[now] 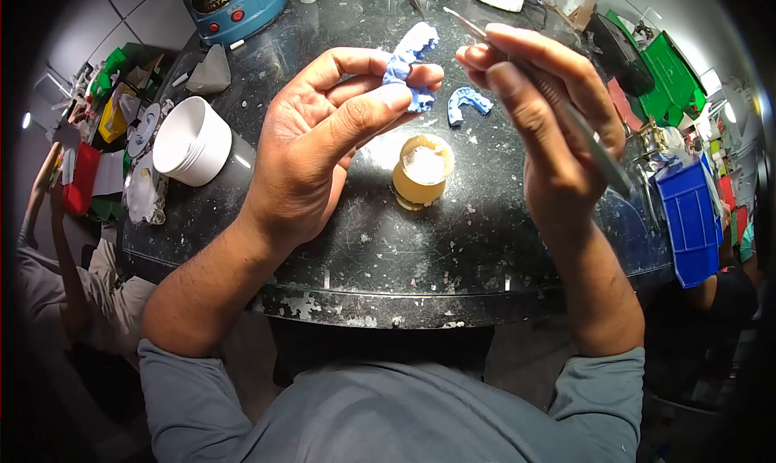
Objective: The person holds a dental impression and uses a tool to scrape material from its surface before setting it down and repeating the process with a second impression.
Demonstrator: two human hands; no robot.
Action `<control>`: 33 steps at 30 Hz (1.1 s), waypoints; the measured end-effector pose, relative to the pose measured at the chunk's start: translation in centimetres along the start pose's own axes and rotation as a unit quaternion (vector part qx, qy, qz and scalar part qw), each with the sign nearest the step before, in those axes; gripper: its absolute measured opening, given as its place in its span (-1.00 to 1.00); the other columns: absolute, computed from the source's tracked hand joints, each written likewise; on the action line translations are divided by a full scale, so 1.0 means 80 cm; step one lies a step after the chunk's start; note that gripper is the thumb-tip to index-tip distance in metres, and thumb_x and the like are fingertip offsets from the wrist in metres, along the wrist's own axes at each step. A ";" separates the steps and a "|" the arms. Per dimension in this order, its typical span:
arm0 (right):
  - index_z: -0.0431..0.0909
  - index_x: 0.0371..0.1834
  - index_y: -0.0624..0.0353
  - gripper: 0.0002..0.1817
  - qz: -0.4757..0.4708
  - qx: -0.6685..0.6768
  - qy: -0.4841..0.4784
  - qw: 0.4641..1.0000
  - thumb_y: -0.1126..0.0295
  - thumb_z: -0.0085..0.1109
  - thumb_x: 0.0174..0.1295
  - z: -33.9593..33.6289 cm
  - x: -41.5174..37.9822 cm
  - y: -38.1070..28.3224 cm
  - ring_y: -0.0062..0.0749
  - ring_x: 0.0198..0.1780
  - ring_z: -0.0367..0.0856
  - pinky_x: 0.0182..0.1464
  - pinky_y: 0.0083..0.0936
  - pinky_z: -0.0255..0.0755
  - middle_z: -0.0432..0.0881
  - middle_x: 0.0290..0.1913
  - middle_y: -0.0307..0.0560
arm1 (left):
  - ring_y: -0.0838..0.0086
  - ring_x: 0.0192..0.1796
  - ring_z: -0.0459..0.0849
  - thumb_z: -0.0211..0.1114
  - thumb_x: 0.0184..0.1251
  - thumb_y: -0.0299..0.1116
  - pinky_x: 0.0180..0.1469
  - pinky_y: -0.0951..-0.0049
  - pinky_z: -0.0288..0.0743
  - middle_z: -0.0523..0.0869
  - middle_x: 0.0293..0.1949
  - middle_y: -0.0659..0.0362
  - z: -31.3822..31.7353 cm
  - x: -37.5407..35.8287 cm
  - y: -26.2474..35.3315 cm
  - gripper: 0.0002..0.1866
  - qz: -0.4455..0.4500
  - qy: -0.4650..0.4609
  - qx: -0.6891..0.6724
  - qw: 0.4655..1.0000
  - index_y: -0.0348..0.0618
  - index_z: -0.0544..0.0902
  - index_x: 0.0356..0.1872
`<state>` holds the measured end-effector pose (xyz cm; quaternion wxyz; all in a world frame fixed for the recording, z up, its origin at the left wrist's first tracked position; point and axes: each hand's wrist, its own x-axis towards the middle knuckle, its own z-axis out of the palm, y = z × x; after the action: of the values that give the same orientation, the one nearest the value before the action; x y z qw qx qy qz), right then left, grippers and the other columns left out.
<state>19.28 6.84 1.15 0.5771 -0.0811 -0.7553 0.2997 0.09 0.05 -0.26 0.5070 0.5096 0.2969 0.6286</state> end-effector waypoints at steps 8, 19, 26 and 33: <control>0.64 -0.08 0.33 -0.73 -0.135 -0.147 -0.069 0.978 0.71 0.31 0.13 -0.010 0.004 0.007 -0.13 0.14 0.64 0.23 -0.28 0.49 0.68 -0.03 0.10 | 0.37 0.14 0.63 0.25 0.33 -0.39 0.33 0.25 0.44 0.64 0.04 0.02 0.005 -0.002 0.001 -0.58 0.035 0.011 0.029 0.999 -0.36 0.46 0.15; 0.61 -0.12 0.31 -0.72 -0.123 -0.098 -0.074 0.985 0.76 0.32 0.11 -0.005 -0.001 0.010 -0.12 0.11 0.66 0.21 -0.24 0.52 0.65 -0.05 0.10 | 0.42 0.16 0.60 0.25 0.32 -0.40 0.35 0.26 0.37 0.63 0.05 0.04 0.003 -0.003 0.001 -0.61 0.039 0.008 0.062 0.997 -0.31 0.48 0.13; 0.60 -0.13 0.30 -0.74 -0.120 -0.092 -0.078 0.985 0.76 0.29 0.13 -0.005 0.000 0.009 -0.14 0.07 0.67 0.19 -0.24 0.53 0.65 -0.06 0.08 | 0.45 0.15 0.58 0.27 0.30 -0.43 0.36 0.30 0.34 0.63 0.03 0.05 0.003 -0.005 0.003 -0.62 0.041 0.012 0.077 0.996 -0.31 0.49 0.11; 0.60 -0.15 0.28 -0.76 -0.118 -0.090 -0.084 0.985 0.76 0.28 0.13 -0.007 0.000 0.010 -0.15 0.06 0.68 0.18 -0.25 0.55 0.64 -0.06 0.08 | 0.47 0.12 0.59 0.28 0.29 -0.43 0.33 0.37 0.34 0.64 0.01 0.08 0.004 -0.005 0.002 -0.64 0.040 0.015 0.079 0.996 -0.30 0.50 0.08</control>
<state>19.60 7.72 0.80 0.5333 -0.0171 -0.8293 0.1660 0.32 -0.42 -0.13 0.4354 0.5500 0.3321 0.6306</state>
